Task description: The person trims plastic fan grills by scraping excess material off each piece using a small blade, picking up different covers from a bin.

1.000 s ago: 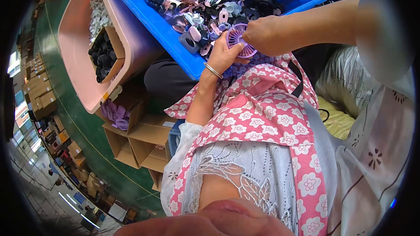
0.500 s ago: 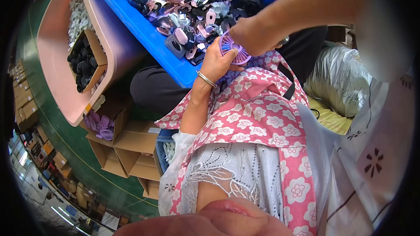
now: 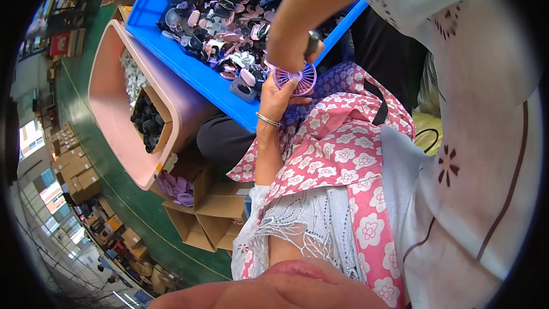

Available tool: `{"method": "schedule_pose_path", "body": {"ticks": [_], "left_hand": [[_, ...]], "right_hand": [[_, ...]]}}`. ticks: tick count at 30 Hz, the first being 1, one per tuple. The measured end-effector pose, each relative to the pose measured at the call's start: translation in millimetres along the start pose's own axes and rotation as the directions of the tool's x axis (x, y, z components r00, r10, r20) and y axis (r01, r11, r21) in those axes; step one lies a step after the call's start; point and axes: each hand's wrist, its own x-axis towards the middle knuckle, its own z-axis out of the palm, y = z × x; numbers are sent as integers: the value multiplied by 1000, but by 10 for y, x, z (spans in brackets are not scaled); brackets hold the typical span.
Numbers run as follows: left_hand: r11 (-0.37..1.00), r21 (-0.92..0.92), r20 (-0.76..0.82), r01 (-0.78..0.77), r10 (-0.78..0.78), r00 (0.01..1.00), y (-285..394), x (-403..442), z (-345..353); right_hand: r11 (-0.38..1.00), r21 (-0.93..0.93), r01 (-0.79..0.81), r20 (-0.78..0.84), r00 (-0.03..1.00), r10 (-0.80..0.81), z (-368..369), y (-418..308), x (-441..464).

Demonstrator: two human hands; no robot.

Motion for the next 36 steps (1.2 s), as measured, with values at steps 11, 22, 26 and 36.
{"method": "schedule_pose_path", "body": {"ticks": [11, 22, 26, 36], "left_hand": [[993, 115, 12, -22, 20, 1000, -12, -4, 22], [987, 94, -12, -129, 130, 991, -54, -26, 37], [630, 721, -143, -289, 544, 827, 116, -148, 75], [725, 310, -104, -615, 669, 736, 748, -408, 280]], "right_hand": [[997, -3, 76, -125, 989, -75, 73, -19, -40], [988, 141, -66, -287, 952, 105, 422, -58, -320], [989, 149, -7, -671, 734, 106, 895, -64, -350], [922, 31, 385, -997, 75, 3, 1186, -228, 303]]}}
